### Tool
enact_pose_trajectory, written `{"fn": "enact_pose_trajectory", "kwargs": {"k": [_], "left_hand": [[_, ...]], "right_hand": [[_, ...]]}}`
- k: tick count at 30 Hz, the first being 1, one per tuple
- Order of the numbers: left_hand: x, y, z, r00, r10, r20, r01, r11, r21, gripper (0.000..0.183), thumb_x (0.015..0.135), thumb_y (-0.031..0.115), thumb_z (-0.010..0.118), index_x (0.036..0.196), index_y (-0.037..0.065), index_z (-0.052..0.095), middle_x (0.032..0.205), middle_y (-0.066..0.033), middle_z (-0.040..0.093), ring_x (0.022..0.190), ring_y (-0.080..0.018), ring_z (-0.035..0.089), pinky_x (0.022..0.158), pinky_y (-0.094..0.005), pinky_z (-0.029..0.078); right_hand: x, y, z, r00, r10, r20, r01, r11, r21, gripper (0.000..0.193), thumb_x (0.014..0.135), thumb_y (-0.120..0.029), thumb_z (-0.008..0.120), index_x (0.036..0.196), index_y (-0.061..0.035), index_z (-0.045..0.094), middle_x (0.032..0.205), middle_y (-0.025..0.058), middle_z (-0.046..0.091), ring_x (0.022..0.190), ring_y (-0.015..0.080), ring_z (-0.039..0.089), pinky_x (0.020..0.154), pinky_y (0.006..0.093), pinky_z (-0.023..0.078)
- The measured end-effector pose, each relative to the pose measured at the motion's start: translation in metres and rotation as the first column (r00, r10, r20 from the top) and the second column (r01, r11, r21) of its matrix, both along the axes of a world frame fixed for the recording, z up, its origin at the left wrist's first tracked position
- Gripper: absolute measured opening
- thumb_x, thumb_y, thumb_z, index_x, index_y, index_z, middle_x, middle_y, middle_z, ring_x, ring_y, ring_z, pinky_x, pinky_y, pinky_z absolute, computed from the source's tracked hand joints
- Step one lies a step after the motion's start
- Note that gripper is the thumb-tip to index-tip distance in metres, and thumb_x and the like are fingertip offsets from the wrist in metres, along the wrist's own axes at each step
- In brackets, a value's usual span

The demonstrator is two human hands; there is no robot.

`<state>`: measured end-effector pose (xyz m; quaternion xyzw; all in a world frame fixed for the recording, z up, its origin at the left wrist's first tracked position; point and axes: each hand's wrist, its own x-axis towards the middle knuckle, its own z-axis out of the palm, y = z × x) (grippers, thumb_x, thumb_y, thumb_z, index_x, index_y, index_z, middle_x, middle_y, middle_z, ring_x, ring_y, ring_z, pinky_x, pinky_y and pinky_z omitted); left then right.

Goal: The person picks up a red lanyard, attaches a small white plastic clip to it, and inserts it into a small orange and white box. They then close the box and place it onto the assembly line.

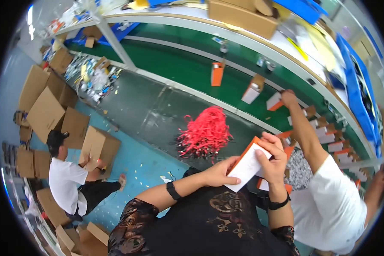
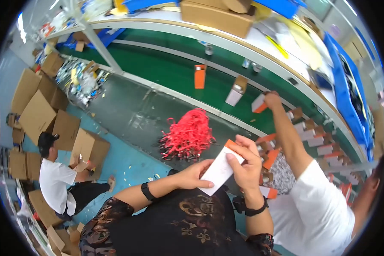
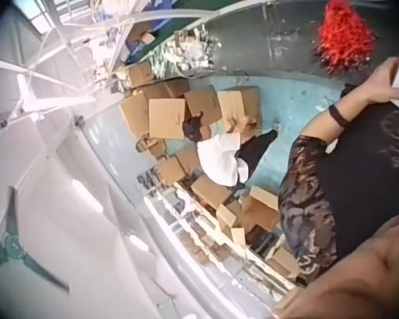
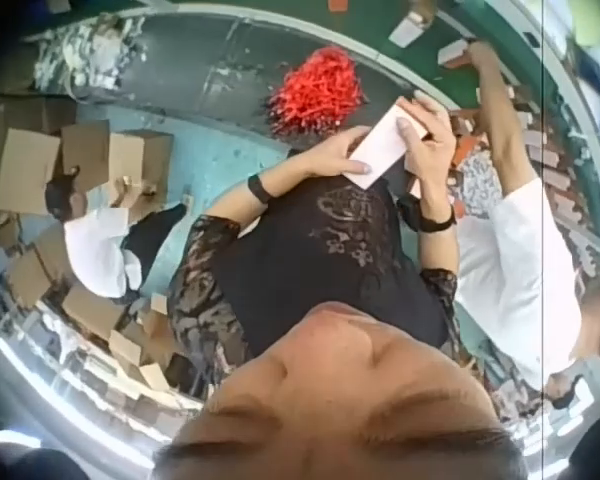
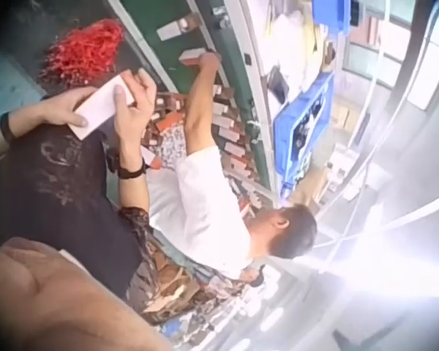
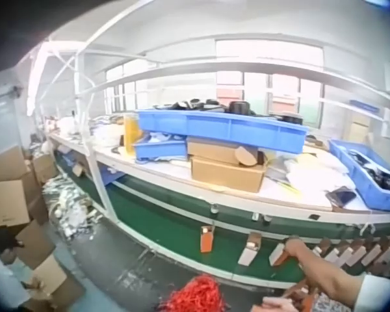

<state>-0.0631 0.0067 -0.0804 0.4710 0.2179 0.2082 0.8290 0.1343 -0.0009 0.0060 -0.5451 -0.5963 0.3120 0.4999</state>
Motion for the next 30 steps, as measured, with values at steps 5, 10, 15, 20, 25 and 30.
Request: {"fn": "enact_pose_trajectory", "kwargs": {"k": [5,10,15,20,25,30], "left_hand": [[-0.054,0.034,-0.022,0.832,0.404,-0.381,-0.302,0.905,0.299,0.073,0.073,0.014,0.083,0.133,-0.003,0.046,0.121,-0.0144,0.060,0.115,-0.0210,0.058,0.100,-0.0342,0.046],[-0.166,0.112,-0.119,0.160,0.799,-0.580,-0.243,0.601,0.761,0.065,0.069,0.029,0.081,0.123,0.002,0.056,0.115,-0.0206,0.064,0.103,-0.0375,0.064,0.091,-0.0436,0.051],[-0.286,0.161,-0.207,-0.228,0.886,-0.403,-0.035,0.407,0.913,0.044,0.073,0.018,0.071,0.114,0.004,0.064,0.110,-0.0204,0.066,0.105,-0.0402,0.061,0.091,-0.0488,0.050],[-0.332,0.200,-0.254,-0.303,0.808,-0.506,-0.056,0.515,0.856,0.070,0.073,0.027,0.078,0.132,0.002,0.051,0.122,-0.0224,0.062,0.114,-0.0412,0.059,0.097,-0.0490,0.048],[-0.276,0.227,-0.236,-0.537,0.679,-0.500,0.107,0.643,0.758,0.076,0.076,0.033,0.077,0.137,-0.001,0.047,0.124,-0.0272,0.060,0.116,-0.0433,0.057,0.098,-0.0502,0.048],[-0.240,0.209,-0.219,-0.162,0.986,-0.041,0.304,0.089,0.948,0.060,0.085,0.029,0.071,0.133,-0.001,0.052,0.121,-0.0253,0.062,0.116,-0.0407,0.057,0.100,-0.0465,0.047]], "right_hand": [[-0.009,0.007,-0.025,0.996,-0.090,0.015,0.091,0.990,-0.110,0.065,0.082,-0.005,0.074,0.141,-0.0017,0.048,0.135,0.0149,0.052,0.119,0.0231,0.055,0.100,0.0370,0.046],[0.009,-0.026,-0.073,0.973,-0.155,0.168,0.199,0.936,-0.291,0.047,0.081,-0.004,0.074,0.126,0.0005,0.060,0.112,0.0120,0.067,0.097,0.0203,0.067,0.085,0.0339,0.054],[0.005,-0.065,-0.068,0.896,-0.099,0.432,0.286,0.874,-0.394,0.032,0.081,-0.011,0.076,0.111,-0.0014,0.068,0.096,0.0150,0.069,0.089,0.0272,0.069,0.079,0.0346,0.055],[0.002,-0.099,-0.072,0.850,-0.182,0.494,0.427,0.787,-0.445,0.030,0.084,-0.016,0.074,0.110,-0.0018,0.069,0.100,0.0153,0.069,0.090,0.0301,0.068,0.077,0.0361,0.054],[-0.010,-0.119,-0.073,0.818,-0.268,0.509,0.522,0.718,-0.460,0.027,0.085,-0.017,0.073,0.109,-0.0047,0.070,0.097,0.0146,0.069,0.088,0.0296,0.067,0.076,0.0370,0.054],[0.019,-0.149,-0.087,0.745,-0.394,0.539,0.637,0.660,-0.398,0.023,0.085,-0.016,0.072,0.105,-0.0045,0.071,0.093,0.0148,0.069,0.085,0.0301,0.068,0.074,0.0374,0.054]]}}
